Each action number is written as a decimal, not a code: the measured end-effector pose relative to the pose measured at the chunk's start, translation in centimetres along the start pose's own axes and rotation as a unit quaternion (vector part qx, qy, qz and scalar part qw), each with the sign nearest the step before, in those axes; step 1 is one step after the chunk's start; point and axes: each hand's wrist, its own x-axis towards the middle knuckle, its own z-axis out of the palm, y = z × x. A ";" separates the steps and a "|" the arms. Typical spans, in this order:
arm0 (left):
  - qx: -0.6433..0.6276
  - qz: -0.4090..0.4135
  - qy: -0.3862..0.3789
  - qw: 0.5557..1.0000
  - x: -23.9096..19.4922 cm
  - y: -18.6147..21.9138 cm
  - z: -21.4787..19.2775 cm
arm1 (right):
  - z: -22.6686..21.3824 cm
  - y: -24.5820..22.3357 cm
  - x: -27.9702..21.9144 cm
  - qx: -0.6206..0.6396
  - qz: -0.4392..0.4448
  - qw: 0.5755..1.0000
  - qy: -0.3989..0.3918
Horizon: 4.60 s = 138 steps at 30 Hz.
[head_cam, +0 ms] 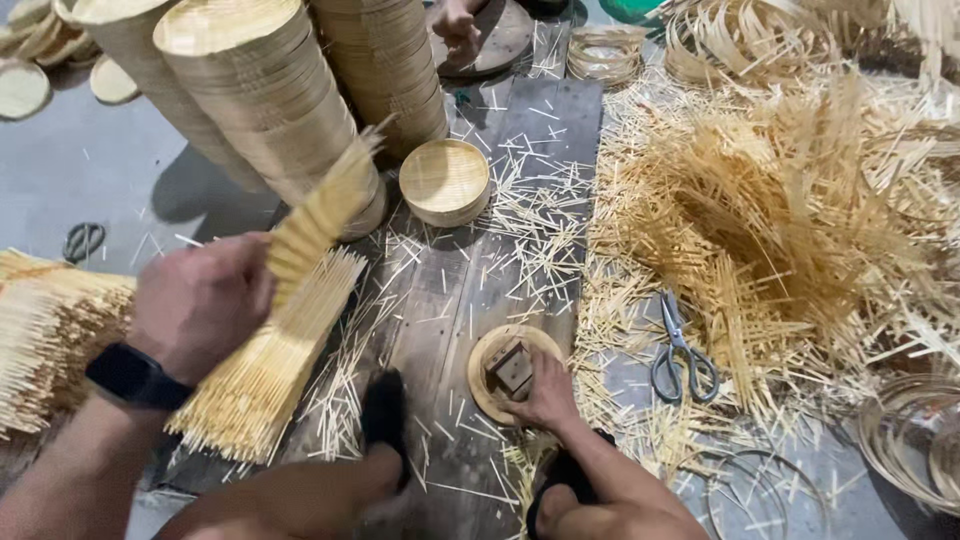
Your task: The person places a circular bamboo frame onto a woven bamboo mat, then uses shears to trim the excess mat material around the frame's edge. The finished basket is set aside, and the process is repeated with additional mats and frames.
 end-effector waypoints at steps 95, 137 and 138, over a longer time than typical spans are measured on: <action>-0.222 0.274 -0.329 0.876 -1.1 21.0 35.9 | -0.4 12.7 -3.8 0.072 0.123 0.926 0.350; -0.583 -0.019 -0.256 0.771 1.6 25.7 28.8 | -30.1 8.0 -10.8 0.603 0.144 0.776 0.118; -0.664 -0.097 -0.240 0.701 2.1 26.5 27.4 | -30.2 7.0 -9.4 0.610 0.143 0.773 0.106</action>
